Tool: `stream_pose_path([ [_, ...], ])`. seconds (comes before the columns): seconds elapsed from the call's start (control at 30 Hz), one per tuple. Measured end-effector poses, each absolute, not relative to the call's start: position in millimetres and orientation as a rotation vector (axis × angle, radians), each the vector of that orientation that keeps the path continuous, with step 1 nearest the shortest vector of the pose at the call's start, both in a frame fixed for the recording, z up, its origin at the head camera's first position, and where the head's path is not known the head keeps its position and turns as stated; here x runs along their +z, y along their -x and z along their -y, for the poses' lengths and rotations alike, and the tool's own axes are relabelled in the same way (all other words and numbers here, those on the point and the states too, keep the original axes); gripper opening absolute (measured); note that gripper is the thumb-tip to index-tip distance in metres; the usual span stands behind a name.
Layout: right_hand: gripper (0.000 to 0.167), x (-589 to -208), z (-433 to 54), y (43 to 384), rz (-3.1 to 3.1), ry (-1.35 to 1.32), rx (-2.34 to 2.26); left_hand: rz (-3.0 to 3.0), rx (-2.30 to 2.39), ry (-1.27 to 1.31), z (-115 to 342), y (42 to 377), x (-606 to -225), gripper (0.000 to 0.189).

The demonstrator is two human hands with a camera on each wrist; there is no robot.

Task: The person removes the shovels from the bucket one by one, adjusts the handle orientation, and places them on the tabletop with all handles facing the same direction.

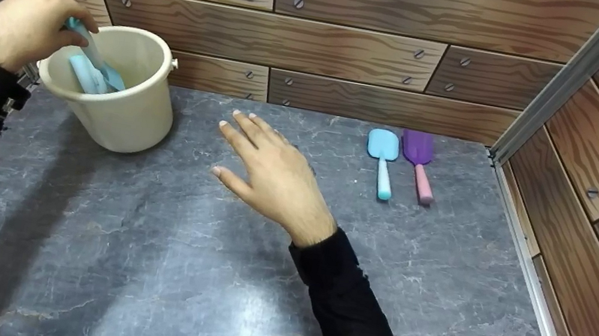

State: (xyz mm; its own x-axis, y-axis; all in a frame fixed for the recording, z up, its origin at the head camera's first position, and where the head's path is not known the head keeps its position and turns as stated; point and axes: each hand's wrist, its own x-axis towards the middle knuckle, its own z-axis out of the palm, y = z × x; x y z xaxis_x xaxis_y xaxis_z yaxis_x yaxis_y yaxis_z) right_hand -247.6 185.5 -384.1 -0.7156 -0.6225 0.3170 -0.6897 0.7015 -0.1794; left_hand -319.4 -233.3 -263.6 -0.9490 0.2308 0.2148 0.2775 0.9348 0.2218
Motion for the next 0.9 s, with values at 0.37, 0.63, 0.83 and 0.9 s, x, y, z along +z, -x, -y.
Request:
stream_pose_path([
  [0.37,0.074,-385,-186,249,2.656,-1.045,0.417,2.790,-0.433,0.308,227,316,-266,0.028],
  [0.63,0.075,-392,-184,255,2.598,-1.013,0.415,2.602,-0.514,0.303,217,307,-273,0.021],
  [0.83,0.075,-399,-181,260,2.560,-0.960,0.400,2.533,-0.551,0.280,211,304,-275,0.023],
  [0.9,0.074,-400,-180,262,2.563,-0.927,0.393,2.508,-0.559,0.271,208,303,-276,0.023],
])
